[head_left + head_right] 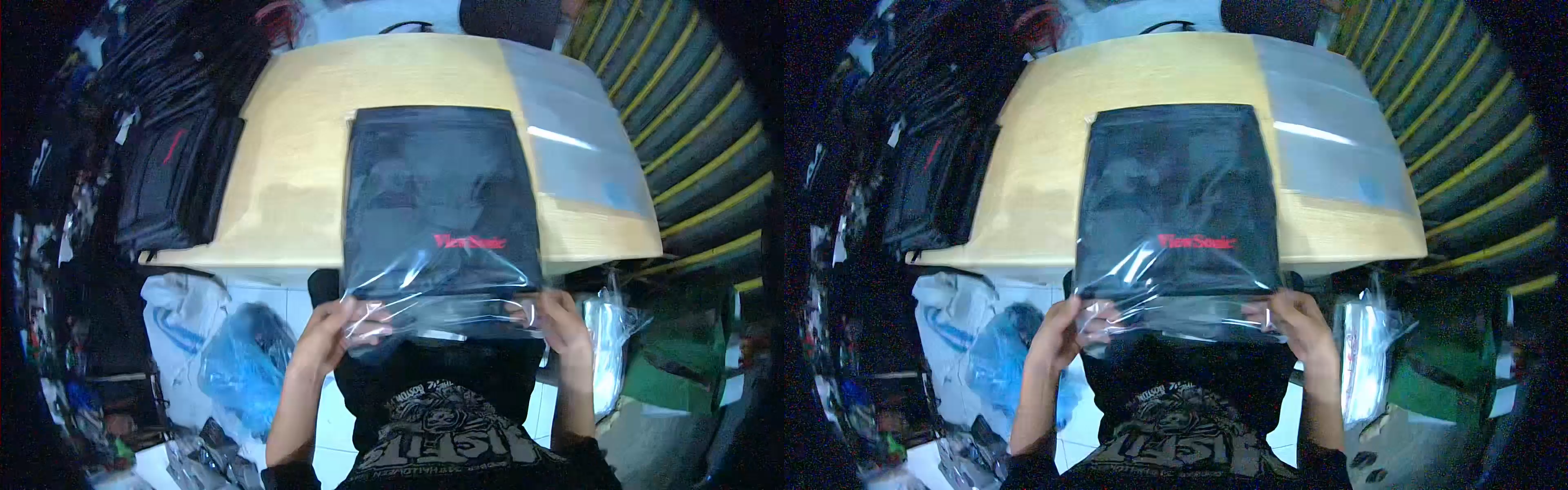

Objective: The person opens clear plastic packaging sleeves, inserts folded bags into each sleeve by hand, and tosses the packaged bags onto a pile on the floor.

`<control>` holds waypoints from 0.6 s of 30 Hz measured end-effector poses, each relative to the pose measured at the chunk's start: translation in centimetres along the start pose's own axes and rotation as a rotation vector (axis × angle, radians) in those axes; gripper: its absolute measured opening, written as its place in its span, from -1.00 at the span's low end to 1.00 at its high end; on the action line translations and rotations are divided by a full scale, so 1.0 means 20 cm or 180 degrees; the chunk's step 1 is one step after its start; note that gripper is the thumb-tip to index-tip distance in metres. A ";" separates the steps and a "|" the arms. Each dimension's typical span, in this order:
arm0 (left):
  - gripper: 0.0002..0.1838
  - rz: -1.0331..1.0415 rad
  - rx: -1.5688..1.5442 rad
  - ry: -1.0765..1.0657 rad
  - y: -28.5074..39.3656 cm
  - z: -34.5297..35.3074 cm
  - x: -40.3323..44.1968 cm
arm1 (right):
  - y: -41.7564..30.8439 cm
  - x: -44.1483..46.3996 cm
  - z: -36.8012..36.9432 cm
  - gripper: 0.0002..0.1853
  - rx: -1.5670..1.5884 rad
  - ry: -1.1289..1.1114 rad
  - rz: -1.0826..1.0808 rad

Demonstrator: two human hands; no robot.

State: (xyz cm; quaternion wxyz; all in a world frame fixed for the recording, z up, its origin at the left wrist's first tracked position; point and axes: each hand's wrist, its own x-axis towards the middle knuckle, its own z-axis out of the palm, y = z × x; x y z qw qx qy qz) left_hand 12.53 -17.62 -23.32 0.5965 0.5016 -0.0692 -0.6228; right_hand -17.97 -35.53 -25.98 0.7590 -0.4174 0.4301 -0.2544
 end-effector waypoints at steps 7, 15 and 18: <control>-0.69 0.0760 0.0732 -0.0026 0.04 0.00 -0.21 | -0.13 -0.17 0.12 -0.52 -0.0440 0.0280 -0.0538; -0.70 0.2337 -0.0524 0.2261 -0.25 0.16 -1.28 | -0.20 0.04 0.52 -0.63 -0.1521 -0.1955 -0.1648; -0.59 0.2478 -0.1373 0.3031 -0.41 0.06 -1.33 | -0.24 0.01 0.88 -0.56 -0.1255 -0.2191 0.0127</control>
